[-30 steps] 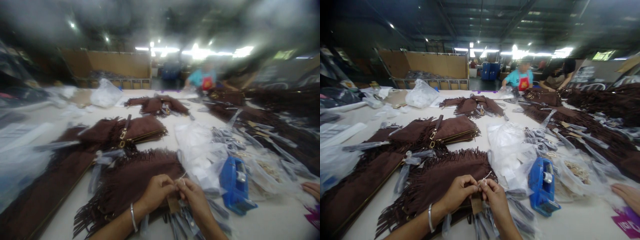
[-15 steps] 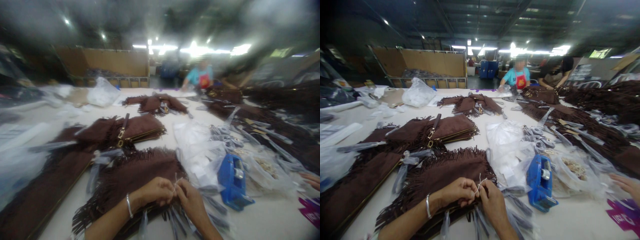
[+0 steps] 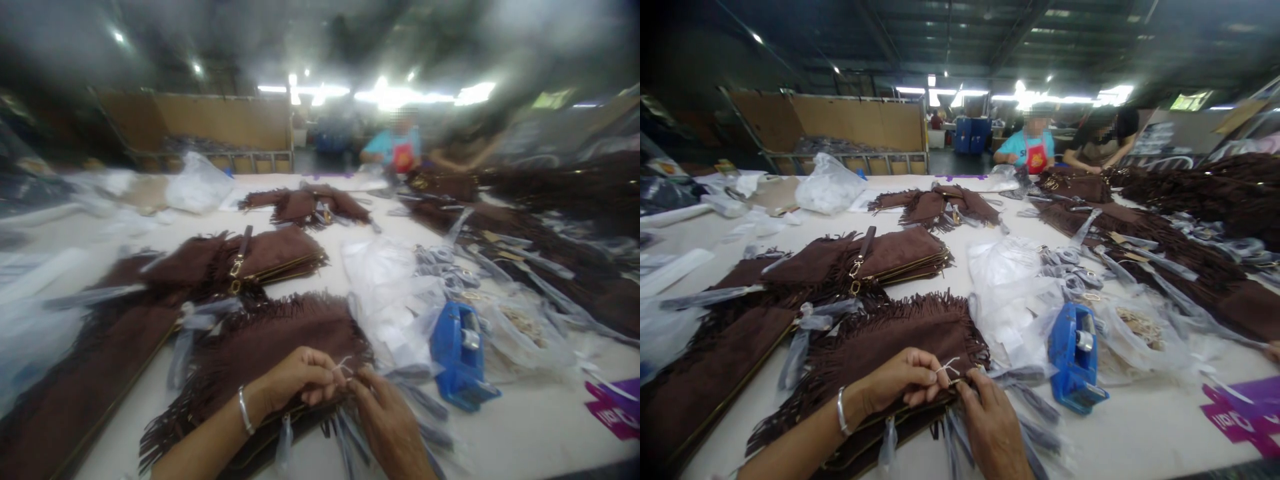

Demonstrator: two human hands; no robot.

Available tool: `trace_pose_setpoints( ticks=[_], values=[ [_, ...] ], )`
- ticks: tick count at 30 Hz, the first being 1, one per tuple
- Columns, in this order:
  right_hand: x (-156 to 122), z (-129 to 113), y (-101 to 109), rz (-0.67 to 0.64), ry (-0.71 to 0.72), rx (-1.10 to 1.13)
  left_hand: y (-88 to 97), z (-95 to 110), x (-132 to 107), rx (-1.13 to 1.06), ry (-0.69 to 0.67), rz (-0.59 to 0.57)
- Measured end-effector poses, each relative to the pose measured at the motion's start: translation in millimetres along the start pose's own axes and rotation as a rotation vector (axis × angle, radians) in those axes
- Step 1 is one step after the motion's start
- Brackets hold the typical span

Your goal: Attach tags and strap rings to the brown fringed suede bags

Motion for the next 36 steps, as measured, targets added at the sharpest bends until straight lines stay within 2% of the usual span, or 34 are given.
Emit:
trace_pose_setpoints(
  ticks=[3, 5, 9, 13, 16, 19, 22, 24, 26, 27, 29, 33, 36],
  values=[
    [4, 1, -12, -0.062, 0.047, -0.050, -9.4, 3, -6, -0.012, 0.001, -0.053],
    [7, 4, -13, -0.053, 0.047, -0.025, -9.3, 1, -7, -0.007, 0.022, -0.044],
    [14, 5, 9, 0.071, 0.004, 0.014, 3.8, -10, -3, 0.000, 0.053, 0.070],
    [24, -24, 34, 0.090, 0.143, -0.028, 14.1, -11, -1, 0.016, 0.018, 0.148],
    [32, -41, 43, 0.089, 0.183, 0.019, 17.3, -11, 0, 0.006, 0.026, 0.135],
    [40, -37, 35, 0.012, 0.083, 0.094, 23.7, -12, 0, -0.009, 0.031, 0.142],
    [47, -21, 20, -0.109, -0.117, 0.264, 27.5, -10, 0, 0.015, 0.019, 0.163],
    [50, -11, 14, -0.166, -0.276, 0.364, 23.5, -6, -1, 0.039, -0.010, 0.150],
    [54, -6, 14, -0.184, -0.370, 0.376, 16.5, 6, -1, 0.061, -0.105, 0.136],
    [57, -6, 16, -0.178, -0.363, 0.357, 12.7, 14, -2, 0.069, -0.171, 0.131],
    [64, -13, 21, -0.152, -0.255, 0.287, 5.6, 28, -2, 0.085, -0.276, 0.120],
    [69, -28, 21, -0.105, 0.056, 0.045, -0.8, 41, 0, 0.235, -0.301, 0.139],
    [65, -25, 19, -0.042, 0.059, 0.062, -1.6, 47, 0, 0.501, -0.316, 0.194]
  ],
)
Point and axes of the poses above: each hand's wrist, its own x-axis towards the middle knuckle, its own y-axis out of the back of the hand, z = x × y, the point moved 8 cm from there along x, towards the middle knuckle, and after that the axes turned 9 degrees about x, right-handed, at the moved point
